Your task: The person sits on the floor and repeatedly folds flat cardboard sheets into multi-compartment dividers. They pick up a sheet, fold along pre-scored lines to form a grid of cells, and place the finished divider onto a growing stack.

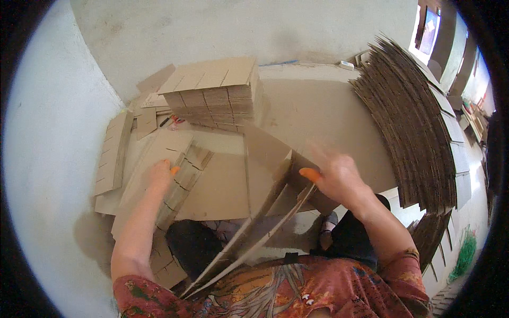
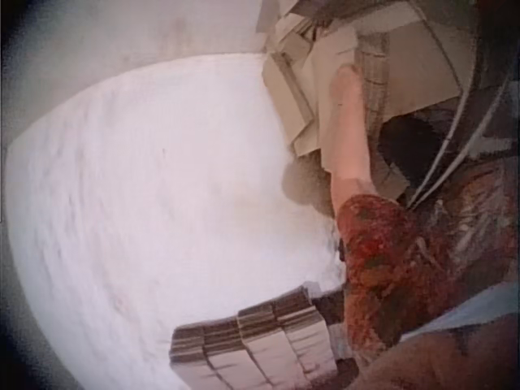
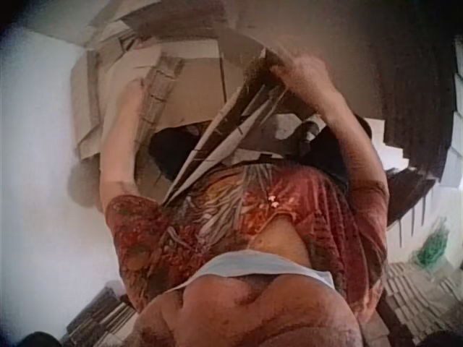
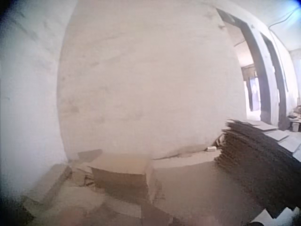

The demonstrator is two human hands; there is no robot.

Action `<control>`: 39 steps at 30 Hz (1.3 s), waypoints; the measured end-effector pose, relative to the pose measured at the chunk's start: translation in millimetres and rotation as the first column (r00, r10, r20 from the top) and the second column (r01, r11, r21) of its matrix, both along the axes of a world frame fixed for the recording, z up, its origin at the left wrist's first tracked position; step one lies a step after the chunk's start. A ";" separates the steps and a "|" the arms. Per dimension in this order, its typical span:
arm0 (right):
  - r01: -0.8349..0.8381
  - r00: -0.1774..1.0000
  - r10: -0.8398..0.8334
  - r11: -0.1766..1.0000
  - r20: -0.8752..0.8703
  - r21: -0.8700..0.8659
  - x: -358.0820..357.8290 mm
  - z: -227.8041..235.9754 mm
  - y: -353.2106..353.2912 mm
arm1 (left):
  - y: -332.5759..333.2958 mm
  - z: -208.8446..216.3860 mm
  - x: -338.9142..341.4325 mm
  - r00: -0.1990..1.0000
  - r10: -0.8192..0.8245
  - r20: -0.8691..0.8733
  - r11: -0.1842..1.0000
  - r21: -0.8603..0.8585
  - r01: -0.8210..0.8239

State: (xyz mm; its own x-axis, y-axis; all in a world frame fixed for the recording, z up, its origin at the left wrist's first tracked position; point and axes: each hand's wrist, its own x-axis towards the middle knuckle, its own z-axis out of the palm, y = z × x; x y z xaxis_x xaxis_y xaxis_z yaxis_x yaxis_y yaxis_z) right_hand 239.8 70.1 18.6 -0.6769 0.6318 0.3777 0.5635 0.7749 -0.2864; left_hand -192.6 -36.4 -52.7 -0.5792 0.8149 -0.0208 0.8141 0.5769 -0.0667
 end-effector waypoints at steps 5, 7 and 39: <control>-0.004 0.986 0.028 0.989 0.164 -0.148 -23.5 -16.0 9.5 | -8.6 -16.5 -38.4 0.995 -0.005 0.103 0.969 0.245 -0.020; 0.002 0.985 0.016 0.994 0.169 -0.106 -17.5 -25.4 13.7 | -1.9 2.7 -19.9 0.995 -0.009 0.099 0.976 0.217 -0.012; 0.102 0.994 -0.102 0.995 0.030 0.008 43.2 -4.0 74.1 | 124.3 80.2 149.8 0.758 -0.652 -0.032 0.527 0.699 0.483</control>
State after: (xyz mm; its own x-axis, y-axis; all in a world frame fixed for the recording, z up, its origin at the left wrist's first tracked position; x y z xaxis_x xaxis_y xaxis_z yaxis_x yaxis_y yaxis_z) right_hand 283.0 144.2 14.6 -0.6206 0.6955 0.3622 0.6479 0.7150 -0.2627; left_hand -42.8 88.0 27.5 -0.0360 0.8183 0.5737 0.9247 -0.1905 0.3297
